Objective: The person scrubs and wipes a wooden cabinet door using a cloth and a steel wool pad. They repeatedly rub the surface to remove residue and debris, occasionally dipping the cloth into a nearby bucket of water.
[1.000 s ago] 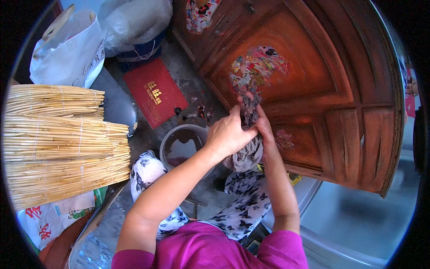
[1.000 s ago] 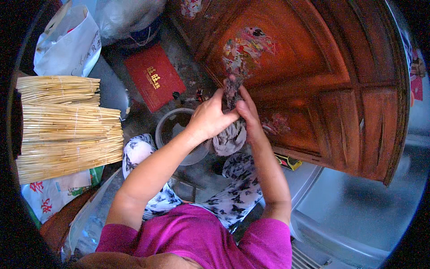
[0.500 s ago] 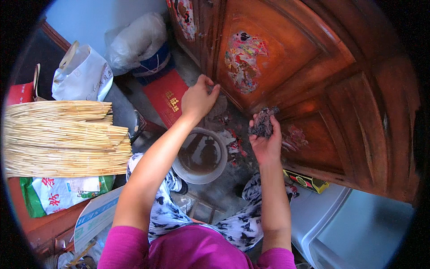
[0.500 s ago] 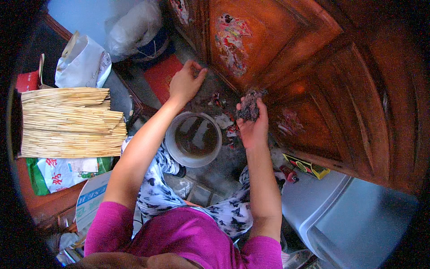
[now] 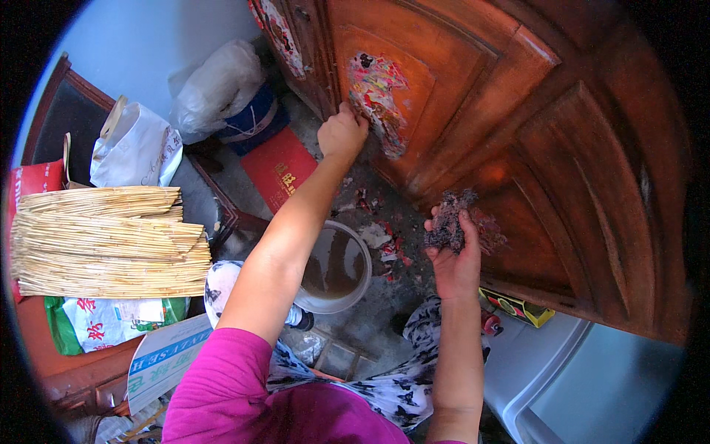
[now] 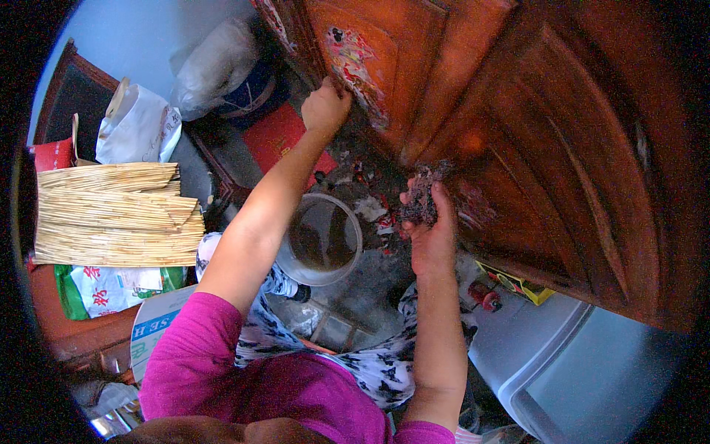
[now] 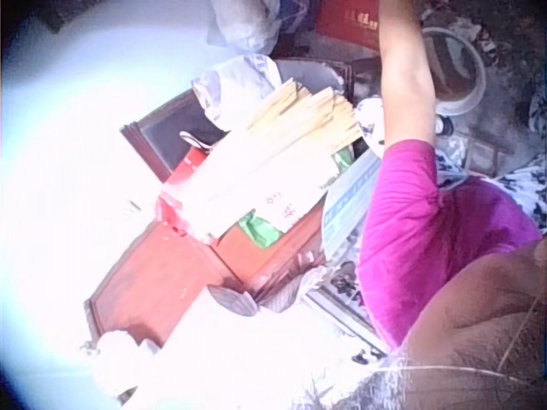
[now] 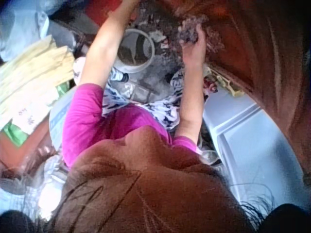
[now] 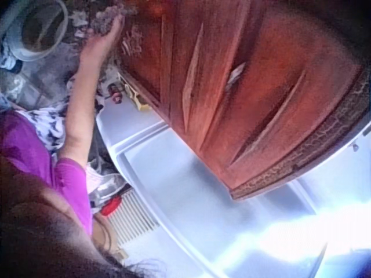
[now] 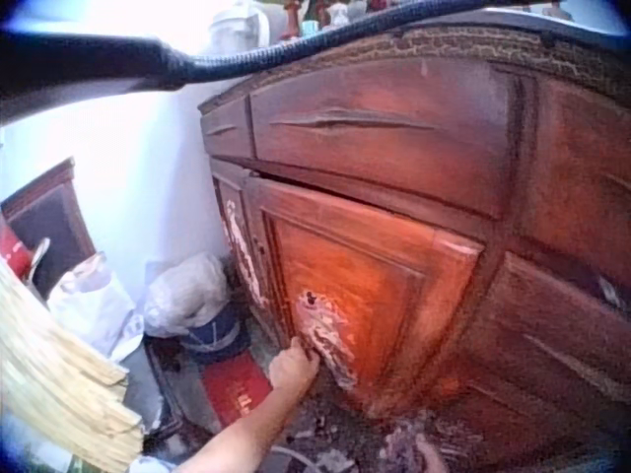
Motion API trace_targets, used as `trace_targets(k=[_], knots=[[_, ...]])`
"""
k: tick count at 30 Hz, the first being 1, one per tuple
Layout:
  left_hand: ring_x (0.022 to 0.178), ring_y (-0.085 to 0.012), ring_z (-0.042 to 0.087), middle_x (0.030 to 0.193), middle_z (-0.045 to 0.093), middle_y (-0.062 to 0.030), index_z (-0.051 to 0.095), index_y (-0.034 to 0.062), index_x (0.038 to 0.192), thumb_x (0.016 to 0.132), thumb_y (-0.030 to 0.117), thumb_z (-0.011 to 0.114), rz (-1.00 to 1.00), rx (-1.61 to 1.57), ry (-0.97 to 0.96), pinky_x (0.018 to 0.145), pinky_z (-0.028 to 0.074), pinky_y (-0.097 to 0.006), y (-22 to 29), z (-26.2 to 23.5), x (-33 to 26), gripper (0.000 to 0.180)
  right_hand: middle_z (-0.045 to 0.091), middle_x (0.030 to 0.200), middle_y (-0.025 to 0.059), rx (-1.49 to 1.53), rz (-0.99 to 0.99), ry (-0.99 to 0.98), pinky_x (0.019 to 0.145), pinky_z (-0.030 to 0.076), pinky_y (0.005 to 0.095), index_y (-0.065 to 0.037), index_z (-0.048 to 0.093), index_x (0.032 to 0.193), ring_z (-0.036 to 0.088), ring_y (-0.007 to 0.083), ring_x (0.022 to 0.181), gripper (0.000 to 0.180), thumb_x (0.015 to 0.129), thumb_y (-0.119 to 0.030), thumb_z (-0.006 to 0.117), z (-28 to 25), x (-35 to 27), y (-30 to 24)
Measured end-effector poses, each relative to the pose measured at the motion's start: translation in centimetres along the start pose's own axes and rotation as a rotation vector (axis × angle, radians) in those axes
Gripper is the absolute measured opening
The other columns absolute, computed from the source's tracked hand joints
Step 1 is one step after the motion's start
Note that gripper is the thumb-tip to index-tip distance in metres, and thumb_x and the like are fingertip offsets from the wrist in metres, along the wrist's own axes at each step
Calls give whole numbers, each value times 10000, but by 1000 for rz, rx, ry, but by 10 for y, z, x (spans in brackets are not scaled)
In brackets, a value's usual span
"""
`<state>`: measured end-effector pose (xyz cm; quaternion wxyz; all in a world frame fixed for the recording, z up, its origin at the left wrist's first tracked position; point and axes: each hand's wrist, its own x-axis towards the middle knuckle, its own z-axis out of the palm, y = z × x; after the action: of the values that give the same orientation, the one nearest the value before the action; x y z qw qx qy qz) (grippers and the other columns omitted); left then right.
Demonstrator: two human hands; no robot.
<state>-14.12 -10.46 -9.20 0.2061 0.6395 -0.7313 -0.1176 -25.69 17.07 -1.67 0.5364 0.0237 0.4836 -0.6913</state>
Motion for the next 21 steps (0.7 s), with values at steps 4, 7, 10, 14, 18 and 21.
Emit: trace_targets(k=[4, 7, 10, 14, 18, 21], knots=[[891, -439, 707, 929, 730, -229, 594, 92, 1060, 892, 329, 610, -130, -108, 31, 799, 556, -529, -3, 6, 3, 291, 714, 1134, 34, -9, -2, -5, 618, 454, 272, -137, 629, 1238, 677, 153, 945, 335, 997, -363, 578, -2, 1, -2], [911, -442, 698, 935, 725, -235, 598, 100, 1065, 900, 324, 610, -205, -216, 86, 809, 545, -532, -22, 8, 8, 279, 713, 1139, 39, -3, 6, -7, 618, 457, 276, -137, 625, 1244, 678, 154, 947, 335, 999, -359, 575, -2, -1, -2], [907, -444, 691, 924, 723, -232, 598, 103, 1080, 907, 321, 611, -85, -319, 123, 804, 541, -535, -43, 2, 11, 278, 713, 1142, 43, -20, 2, -33, 618, 456, 274, -137, 624, 1246, 679, 155, 949, 333, 999, -356, 578, 2, -3, -2], [852, -440, 700, 875, 719, -231, 595, 117, 1096, 873, 375, 633, 149, -125, -14, 769, 552, -552, -42, -9, 5, 343, 715, 1136, 47, -3, 18, -64, 611, 453, 264, -135, 619, 1254, 683, 158, 953, 340, 997, -354, 589, -1, -1, 0], [819, -447, 705, 835, 710, -253, 590, 109, 1067, 857, 398, 638, 148, -29, 1, 754, 560, -567, -21, -8, -1, 360, 714, 1129, 50, -35, 6, -62, 605, 451, 259, -128, 616, 1257, 683, 159, 954, 348, 994, -356, 595, 2, -1, 0], [829, -453, 702, 843, 710, -254, 589, 105, 1051, 870, 371, 632, 91, -33, 24, 754, 555, -569, -14, -1, 4, 325, 715, 1128, 48, -48, 2, -55, 600, 455, 261, -123, 617, 1255, 683, 159, 953, 355, 993, -361, 598, 1, 2, 1]])
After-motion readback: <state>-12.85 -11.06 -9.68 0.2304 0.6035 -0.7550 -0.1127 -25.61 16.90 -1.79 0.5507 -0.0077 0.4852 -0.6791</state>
